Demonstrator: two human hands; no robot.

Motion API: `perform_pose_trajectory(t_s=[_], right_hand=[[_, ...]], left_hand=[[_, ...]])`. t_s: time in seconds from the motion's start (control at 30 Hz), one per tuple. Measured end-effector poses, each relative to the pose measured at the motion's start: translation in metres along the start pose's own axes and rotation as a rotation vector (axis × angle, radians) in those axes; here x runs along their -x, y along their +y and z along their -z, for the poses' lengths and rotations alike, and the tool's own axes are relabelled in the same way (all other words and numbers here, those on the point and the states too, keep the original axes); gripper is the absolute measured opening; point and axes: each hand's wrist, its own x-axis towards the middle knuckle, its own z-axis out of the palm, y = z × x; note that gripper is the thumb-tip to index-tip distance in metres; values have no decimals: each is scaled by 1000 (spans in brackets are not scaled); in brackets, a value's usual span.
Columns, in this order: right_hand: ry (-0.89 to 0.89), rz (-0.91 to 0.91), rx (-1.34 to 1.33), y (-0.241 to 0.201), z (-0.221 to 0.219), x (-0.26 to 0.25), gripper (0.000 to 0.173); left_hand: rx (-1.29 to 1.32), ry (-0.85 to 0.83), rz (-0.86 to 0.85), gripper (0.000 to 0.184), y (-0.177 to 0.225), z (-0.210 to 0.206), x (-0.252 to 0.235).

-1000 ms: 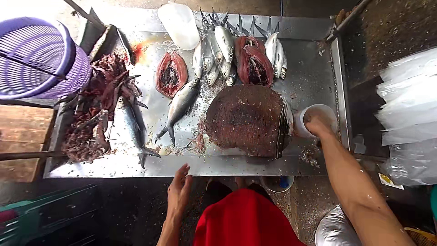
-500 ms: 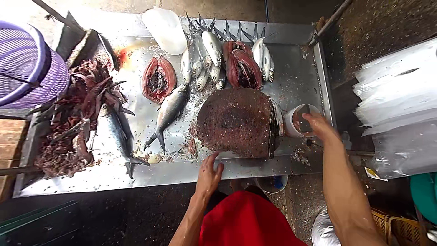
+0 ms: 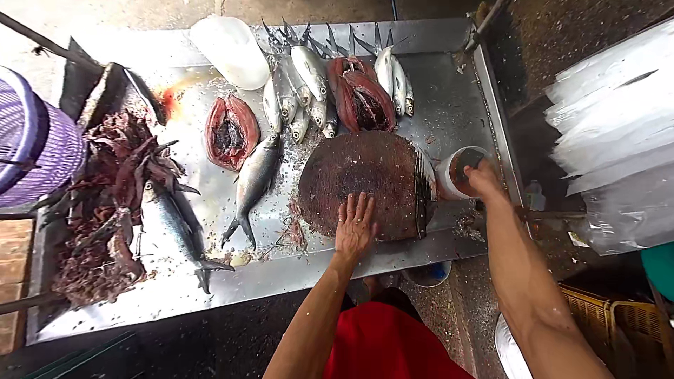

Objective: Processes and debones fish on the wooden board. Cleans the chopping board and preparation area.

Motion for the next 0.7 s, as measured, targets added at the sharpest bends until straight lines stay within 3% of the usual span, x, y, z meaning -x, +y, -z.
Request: perform_pose_trajectory(t_s=[0.2,0.27,0.33,0.4,0.47,0.53,0.6,0.7], right_hand=[[-180,-58,407,-11,-21,-10,43],[-80,-102,276,-16,-21,-6,41],[131,-72,43,-25,-12,12,43],[307,25,-63,-51,1,53,45],[341,122,-55,-78,-1,102,45],[257,183,23,-94,-25,136,43],[200,207,170,-101,-66,151,34],[100,175,406,-98,-130,165,35]], left_hand=[[2,-43,-64,70,-4,7,-5],[14,-87,-142,69,-22,16,-12],[15,1,-158,65,-54,21,-18],[22,100,-110,69,-79,29,-25],[53,130,-126,71,-83,42,-31],[121,101,-194,69,-72,47,-35],[188,72,-222,69,-61,42,-38],[221,38,-237,70,-52,31,-38]])
